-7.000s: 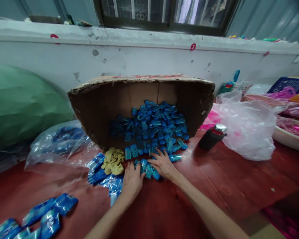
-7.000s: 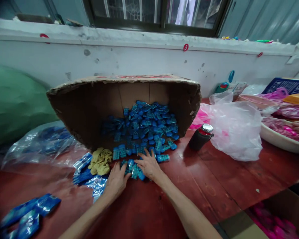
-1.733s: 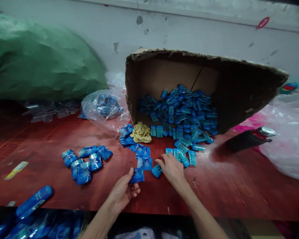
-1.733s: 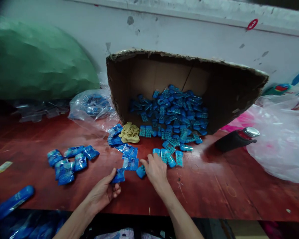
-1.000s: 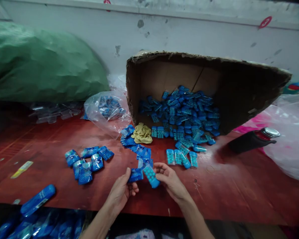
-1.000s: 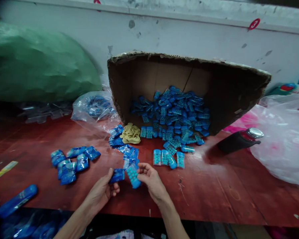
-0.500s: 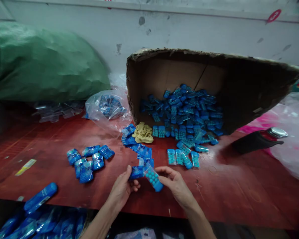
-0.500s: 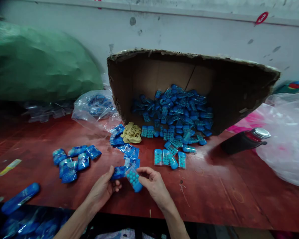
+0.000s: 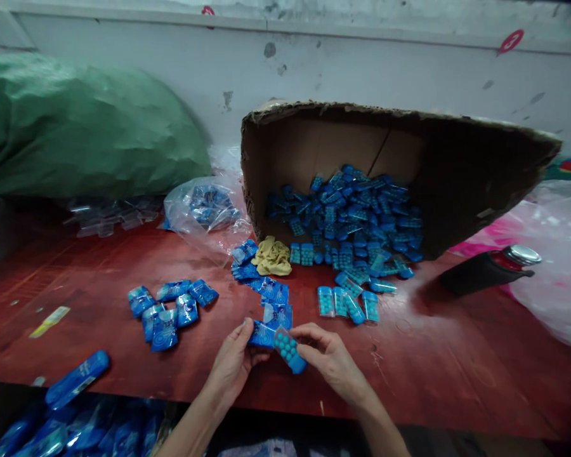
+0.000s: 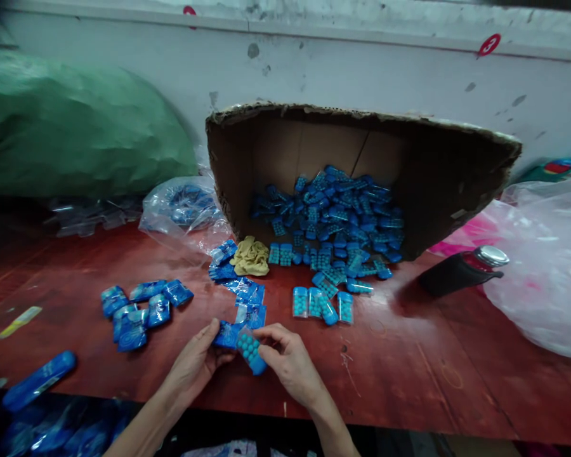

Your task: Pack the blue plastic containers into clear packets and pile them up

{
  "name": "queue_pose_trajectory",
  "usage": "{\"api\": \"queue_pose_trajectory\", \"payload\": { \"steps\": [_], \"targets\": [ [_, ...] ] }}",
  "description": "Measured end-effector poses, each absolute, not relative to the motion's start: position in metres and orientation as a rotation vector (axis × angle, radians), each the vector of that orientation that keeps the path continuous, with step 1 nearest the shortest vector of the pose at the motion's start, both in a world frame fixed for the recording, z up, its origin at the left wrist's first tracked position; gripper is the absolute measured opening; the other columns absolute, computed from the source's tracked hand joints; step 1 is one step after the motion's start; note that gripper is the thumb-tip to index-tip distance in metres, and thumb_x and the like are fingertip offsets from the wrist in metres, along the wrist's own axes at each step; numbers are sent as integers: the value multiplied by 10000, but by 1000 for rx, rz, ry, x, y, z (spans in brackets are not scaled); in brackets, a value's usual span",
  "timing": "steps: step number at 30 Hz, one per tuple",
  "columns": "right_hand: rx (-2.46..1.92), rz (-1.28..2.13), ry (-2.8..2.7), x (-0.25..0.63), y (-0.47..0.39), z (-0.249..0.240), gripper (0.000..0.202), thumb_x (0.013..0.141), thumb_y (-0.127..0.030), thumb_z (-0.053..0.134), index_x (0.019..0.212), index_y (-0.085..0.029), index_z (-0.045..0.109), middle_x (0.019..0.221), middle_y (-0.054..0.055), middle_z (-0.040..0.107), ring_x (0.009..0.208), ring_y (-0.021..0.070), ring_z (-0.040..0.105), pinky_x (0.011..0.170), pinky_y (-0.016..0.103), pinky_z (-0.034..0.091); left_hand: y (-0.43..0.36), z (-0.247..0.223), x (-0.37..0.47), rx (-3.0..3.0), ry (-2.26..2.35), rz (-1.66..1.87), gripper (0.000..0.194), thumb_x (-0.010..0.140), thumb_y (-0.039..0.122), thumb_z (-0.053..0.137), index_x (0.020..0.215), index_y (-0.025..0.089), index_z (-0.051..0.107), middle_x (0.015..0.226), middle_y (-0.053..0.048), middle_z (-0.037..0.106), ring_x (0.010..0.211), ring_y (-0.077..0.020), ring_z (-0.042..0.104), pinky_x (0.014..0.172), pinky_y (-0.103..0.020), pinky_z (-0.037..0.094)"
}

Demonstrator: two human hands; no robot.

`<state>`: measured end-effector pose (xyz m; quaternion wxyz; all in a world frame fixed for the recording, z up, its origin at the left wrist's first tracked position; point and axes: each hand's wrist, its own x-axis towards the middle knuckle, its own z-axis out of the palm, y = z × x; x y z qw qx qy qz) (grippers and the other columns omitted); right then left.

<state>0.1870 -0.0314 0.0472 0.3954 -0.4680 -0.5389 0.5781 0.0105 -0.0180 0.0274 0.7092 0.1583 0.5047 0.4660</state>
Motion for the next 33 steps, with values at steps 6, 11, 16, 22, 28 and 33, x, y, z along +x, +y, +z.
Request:
{"api": "queue_pose_trajectory", "payload": {
  "steps": [6,11,16,22,28,33],
  "targets": [
    [-1186,1439,-1396,184,-32,51,183,747,-231,574,900,-227,674,857,19,609,780,162,550,721,276,432,-18,26,7,378,1147,1041,223,662,342,642,708,139,561,584,-2,627,498,-120,582,438,-222,487],
    [-1148,1653,-1213,189,-29,49,208,722,-256,606,912,-207,673,842,21,649,759,162,571,724,293,439,-16,25,5,613,1182,1064,248,694,382,599,703,135,581,612,-12,640,561,-129,590,498,-231,493],
    [-1130,1594,-1315,193,-28,49,200,739,-266,596,911,-201,674,878,29,636,814,172,565,770,305,424,-13,27,5,547,1163,982,232,676,367,620,714,144,567,593,-6,631,510,-118,564,447,-228,481],
    [-1114,1518,-1457,194,-27,51,192,774,-226,557,931,-212,667,915,35,609,861,171,558,786,291,415,-12,26,2,510,1138,955,227,665,357,634,700,141,573,580,-9,617,505,-114,557,424,-211,462],
    [-1084,1471,-1599,197,-23,51,191,784,-195,533,913,-225,670,915,27,599,853,161,562,762,276,418,-12,25,-2,507,1087,921,217,666,342,639,672,130,593,565,-8,601,485,-95,531,443,-206,453],
    [-1091,1533,-1505,198,-20,46,195,771,-225,548,928,-219,665,917,23,619,860,171,561,786,296,415,-12,23,-3,469,1054,920,202,654,316,656,684,121,616,572,-13,615,488,-90,532,456,-200,454]
  ]
}}
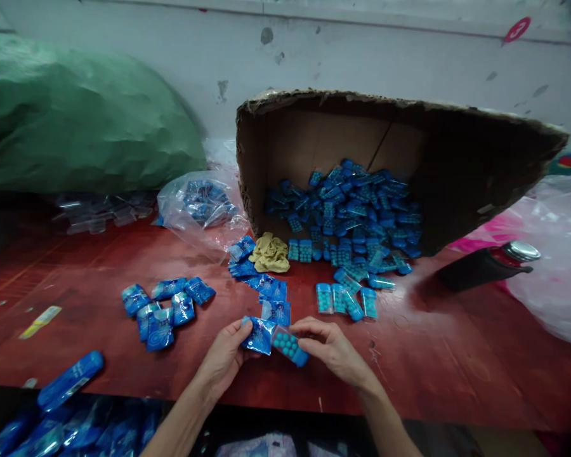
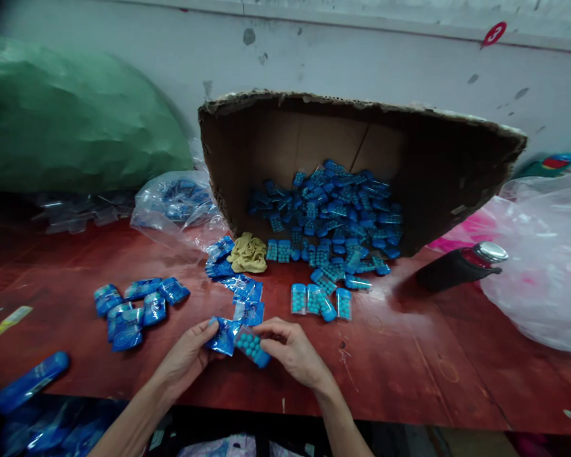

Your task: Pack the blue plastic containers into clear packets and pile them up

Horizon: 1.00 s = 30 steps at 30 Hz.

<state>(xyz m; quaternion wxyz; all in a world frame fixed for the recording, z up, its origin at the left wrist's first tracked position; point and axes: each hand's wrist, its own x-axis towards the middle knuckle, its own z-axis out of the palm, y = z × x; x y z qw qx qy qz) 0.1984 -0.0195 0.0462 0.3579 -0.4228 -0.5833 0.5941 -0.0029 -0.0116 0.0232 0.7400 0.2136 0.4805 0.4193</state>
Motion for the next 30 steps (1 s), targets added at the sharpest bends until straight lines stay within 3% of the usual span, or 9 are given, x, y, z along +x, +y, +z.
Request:
{"api": "queue_pose_trajectory", "payload": {
  "steps": [12,22,26,30],
  "targets": [
    [-1153,1557,-1340,192,-19,43,166,734,-254,586,863,-210,681,851,15,645,787,162,568,742,289,427,-18,19,1,412,1097,948,230,686,345,620,686,115,602,587,-43,646,517,-129,599,410,-192,460],
    [-1108,1497,-1538,192,-24,46,158,761,-220,557,852,-228,686,874,19,624,823,165,574,762,287,424,-18,20,5,576,1167,971,227,653,354,645,651,134,592,548,1,619,486,-110,555,458,-217,469],
    [-1162,1633,-1195,183,-21,32,201,697,-240,616,891,-207,657,815,9,645,727,154,578,691,286,447,-17,20,11,490,1096,983,257,636,357,662,781,155,598,644,-5,656,551,-132,596,507,-244,492],
    [-1247,1498,-1067,168,-25,22,166,686,-242,624,839,-180,643,753,14,628,667,147,555,626,268,448,-18,19,17,363,1016,926,245,661,329,651,823,157,583,718,-28,678,612,-137,623,567,-258,511]
  ]
}}
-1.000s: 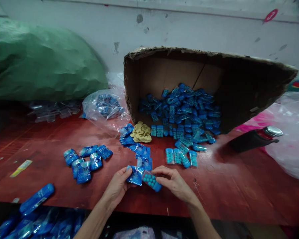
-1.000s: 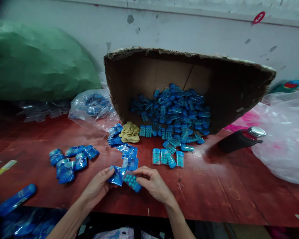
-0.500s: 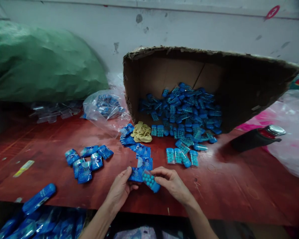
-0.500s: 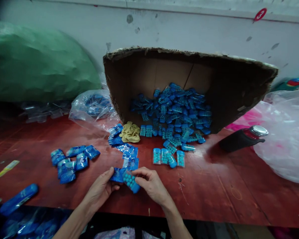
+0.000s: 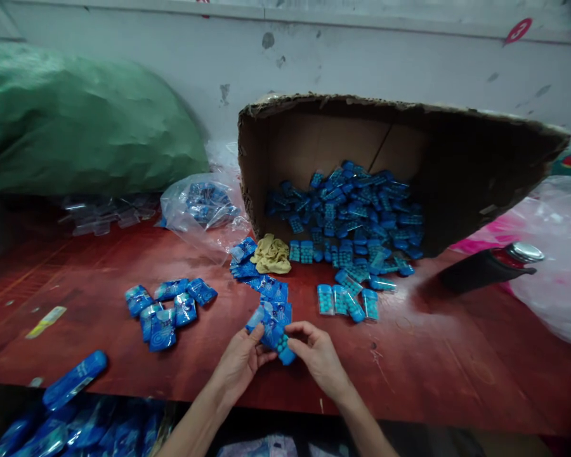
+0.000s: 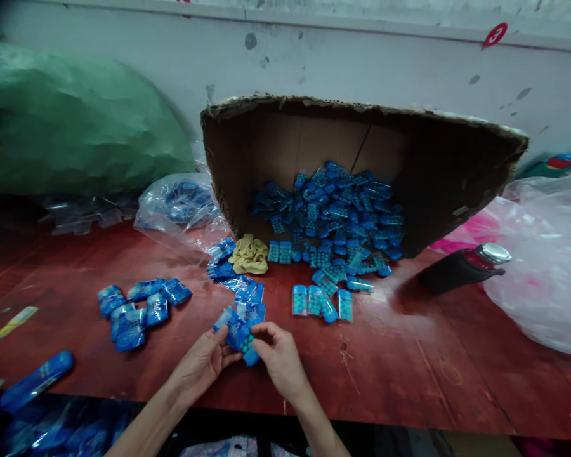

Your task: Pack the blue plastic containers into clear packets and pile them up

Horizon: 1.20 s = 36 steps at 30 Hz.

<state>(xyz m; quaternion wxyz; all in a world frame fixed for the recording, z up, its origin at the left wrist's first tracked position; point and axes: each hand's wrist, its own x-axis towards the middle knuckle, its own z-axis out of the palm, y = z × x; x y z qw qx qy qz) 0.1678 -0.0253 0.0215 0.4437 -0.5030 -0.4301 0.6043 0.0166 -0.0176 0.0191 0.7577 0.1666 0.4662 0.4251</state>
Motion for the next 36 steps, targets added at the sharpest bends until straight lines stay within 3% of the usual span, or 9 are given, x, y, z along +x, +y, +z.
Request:
{"api": "queue_pose_trajectory", "payload": {
  "steps": [3,9,13,19,24,29,33,36],
  "targets": [
    [-1233,1402,-1137,163,-31,22,155,700,-226,616,847,-193,650,806,21,618,747,160,546,678,264,439,-18,20,16,385,1051,844,211,686,288,633,829,140,587,704,-42,680,593,-138,630,531,-233,500],
    [-982,1624,-1060,170,-32,19,281,677,-181,642,954,-222,629,915,5,614,836,158,540,792,280,406,-20,22,13,295,970,853,142,711,253,612,795,148,567,767,-52,691,686,-176,652,589,-275,511],
    [-945,1620,-1003,173,-30,19,325,656,-175,661,973,-233,615,904,-1,605,842,157,534,780,282,407,-25,21,16,260,883,827,147,735,240,588,850,150,570,810,-58,697,698,-177,652,628,-299,508],
    [-1065,1390,-1189,169,-36,28,197,710,-177,611,897,-227,643,860,5,571,809,153,525,736,263,411,-22,29,19,253,969,836,152,735,296,586,789,154,571,740,-36,699,679,-172,650,665,-313,503],
    [-1033,1390,-1222,170,-36,22,390,649,-152,673,1011,-281,610,909,-8,551,866,159,499,790,271,395,-20,35,16,305,889,798,160,737,265,588,842,146,603,740,-29,690,667,-149,642,678,-299,497],
    [-792,1838,-1031,176,-30,15,654,547,-160,753,1138,-320,525,1109,5,525,932,175,503,753,279,424,-23,30,13,328,751,727,174,764,241,553,887,139,622,783,-65,692,731,-167,643,706,-305,481],
    [-691,1947,-969,177,-30,12,706,510,-145,776,1146,-315,521,1141,5,528,982,178,494,748,261,426,-25,27,11,333,678,693,190,779,211,527,925,145,629,822,-79,695,770,-180,643,705,-299,470],
    [-702,1992,-1002,179,-29,13,763,468,-139,792,1154,-323,511,1097,-4,539,886,160,529,675,237,439,-26,28,11,324,643,672,191,766,197,540,916,134,640,821,-88,697,792,-196,641,694,-293,465]
  ]
}}
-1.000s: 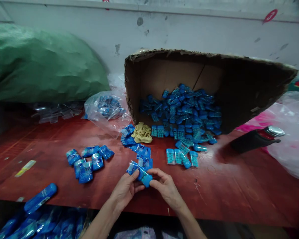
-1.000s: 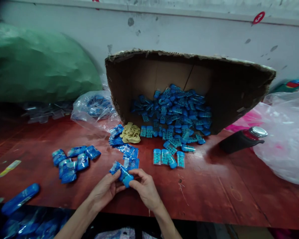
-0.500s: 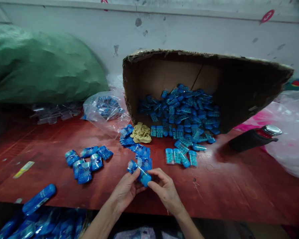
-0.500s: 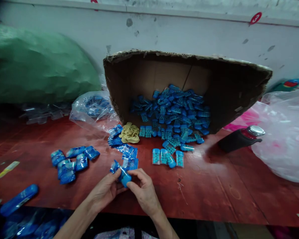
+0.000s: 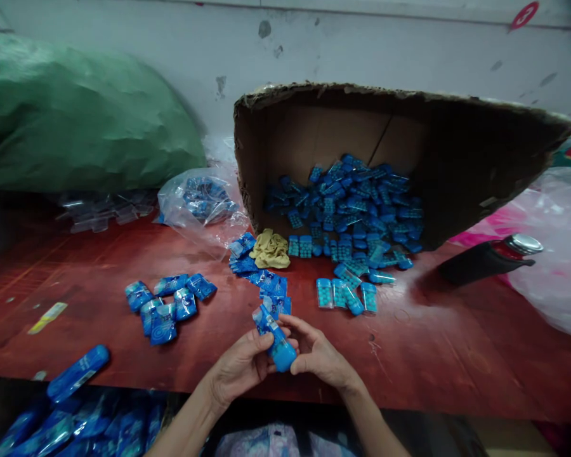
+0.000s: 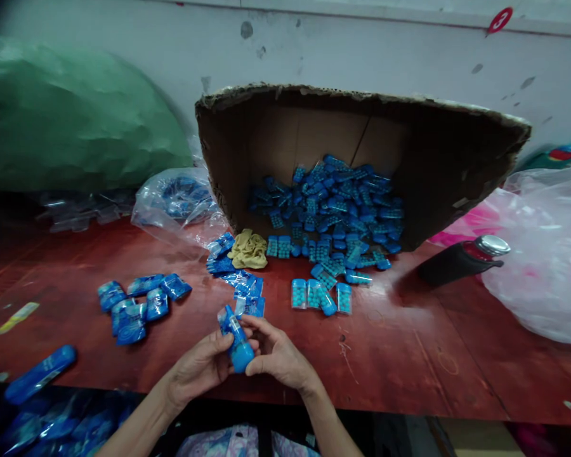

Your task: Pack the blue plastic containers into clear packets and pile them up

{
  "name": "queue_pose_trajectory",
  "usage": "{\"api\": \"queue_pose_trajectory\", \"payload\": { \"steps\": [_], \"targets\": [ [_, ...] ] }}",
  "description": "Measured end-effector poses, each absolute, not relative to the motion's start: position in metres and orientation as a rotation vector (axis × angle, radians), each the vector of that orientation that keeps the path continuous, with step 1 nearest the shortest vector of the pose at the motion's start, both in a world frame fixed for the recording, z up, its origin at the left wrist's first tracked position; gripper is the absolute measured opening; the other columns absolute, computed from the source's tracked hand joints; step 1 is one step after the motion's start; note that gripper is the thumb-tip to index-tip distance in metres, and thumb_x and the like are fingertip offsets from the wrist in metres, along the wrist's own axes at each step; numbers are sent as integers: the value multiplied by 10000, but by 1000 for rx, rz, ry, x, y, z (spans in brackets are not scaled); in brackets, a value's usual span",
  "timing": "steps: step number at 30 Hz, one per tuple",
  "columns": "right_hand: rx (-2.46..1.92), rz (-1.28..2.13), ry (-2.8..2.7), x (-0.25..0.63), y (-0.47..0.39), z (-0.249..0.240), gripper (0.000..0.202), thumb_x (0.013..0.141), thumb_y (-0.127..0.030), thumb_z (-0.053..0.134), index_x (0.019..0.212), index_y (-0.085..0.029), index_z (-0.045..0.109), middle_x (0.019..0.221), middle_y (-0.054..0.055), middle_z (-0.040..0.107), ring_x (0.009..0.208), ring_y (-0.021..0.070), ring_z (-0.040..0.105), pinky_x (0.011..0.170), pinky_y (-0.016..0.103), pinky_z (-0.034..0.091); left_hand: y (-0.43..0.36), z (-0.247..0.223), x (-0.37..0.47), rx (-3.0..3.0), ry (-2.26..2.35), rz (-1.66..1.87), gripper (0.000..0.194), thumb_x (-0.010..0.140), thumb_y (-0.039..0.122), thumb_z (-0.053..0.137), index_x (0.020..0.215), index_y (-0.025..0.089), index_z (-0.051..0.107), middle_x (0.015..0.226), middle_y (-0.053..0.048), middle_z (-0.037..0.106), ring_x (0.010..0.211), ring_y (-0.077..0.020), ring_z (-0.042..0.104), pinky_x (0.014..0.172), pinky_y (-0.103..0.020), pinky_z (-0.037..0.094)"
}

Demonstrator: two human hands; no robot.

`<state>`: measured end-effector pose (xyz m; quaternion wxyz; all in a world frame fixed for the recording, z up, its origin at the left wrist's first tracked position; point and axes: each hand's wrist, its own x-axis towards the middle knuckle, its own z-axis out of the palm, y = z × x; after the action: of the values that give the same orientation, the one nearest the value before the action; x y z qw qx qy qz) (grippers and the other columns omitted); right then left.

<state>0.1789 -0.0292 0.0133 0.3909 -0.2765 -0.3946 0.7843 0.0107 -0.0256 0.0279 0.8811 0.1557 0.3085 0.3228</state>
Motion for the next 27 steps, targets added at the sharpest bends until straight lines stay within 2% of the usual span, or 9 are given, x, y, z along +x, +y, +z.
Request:
{"api": "queue_pose_trajectory", "payload": {
  "steps": [3,5,8,10,14,16,18,22,27],
  "targets": [
    [-750,1968,-1054,182,-28,17,741,459,-150,789,1133,-323,533,1036,-20,544,789,132,535,628,216,434,-26,30,15,301,628,677,178,752,191,559,891,121,646,800,-89,697,792,-195,639,705,-294,465],
    [-801,1899,-1091,184,-27,21,618,520,-169,755,1094,-305,570,989,-25,558,781,130,533,655,226,433,-27,30,21,273,656,723,166,750,207,566,871,123,644,791,-76,696,770,-178,637,714,-292,469],
    [-911,1752,-1150,185,-29,27,408,639,-182,661,1034,-270,614,982,-11,585,859,159,536,760,272,425,-31,30,32,207,743,851,135,740,228,585,837,147,633,798,-44,691,750,-150,630,729,-296,474],
    [-973,1658,-1186,184,-32,31,337,695,-188,610,1026,-252,618,1012,6,593,922,182,533,821,304,411,-35,29,38,156,805,914,122,724,239,604,818,162,621,792,-25,685,736,-140,624,726,-304,478],
    [-1057,1482,-1172,177,-41,31,247,754,-211,559,992,-227,625,1005,26,599,937,188,545,824,300,424,-39,25,44,159,961,949,167,697,298,627,795,166,597,684,1,650,605,-112,589,582,-253,472],
    [-1074,1418,-1124,173,-44,28,218,747,-209,574,957,-226,634,978,20,603,929,179,549,816,280,429,-39,24,45,216,1016,935,211,689,338,627,785,153,595,609,9,614,522,-90,543,484,-212,424],
    [-1077,1405,-1056,169,-47,24,210,729,-206,602,935,-224,636,957,13,613,916,172,554,814,273,432,-37,25,43,272,1033,908,267,689,383,613,794,138,601,589,3,601,499,-84,520,450,-199,389],
    [-1033,1490,-916,169,-47,19,271,672,-225,668,939,-212,626,944,25,631,875,178,566,774,291,452,-31,29,31,340,1034,935,284,704,400,590,815,139,615,670,-23,639,576,-104,557,545,-223,424],
    [-906,1655,-812,176,-43,16,294,614,-205,716,898,-206,637,896,21,638,798,157,565,708,269,449,-25,38,14,373,849,880,191,713,234,610,877,139,633,761,-39,662,703,-150,592,693,-292,456]
  ]
}}
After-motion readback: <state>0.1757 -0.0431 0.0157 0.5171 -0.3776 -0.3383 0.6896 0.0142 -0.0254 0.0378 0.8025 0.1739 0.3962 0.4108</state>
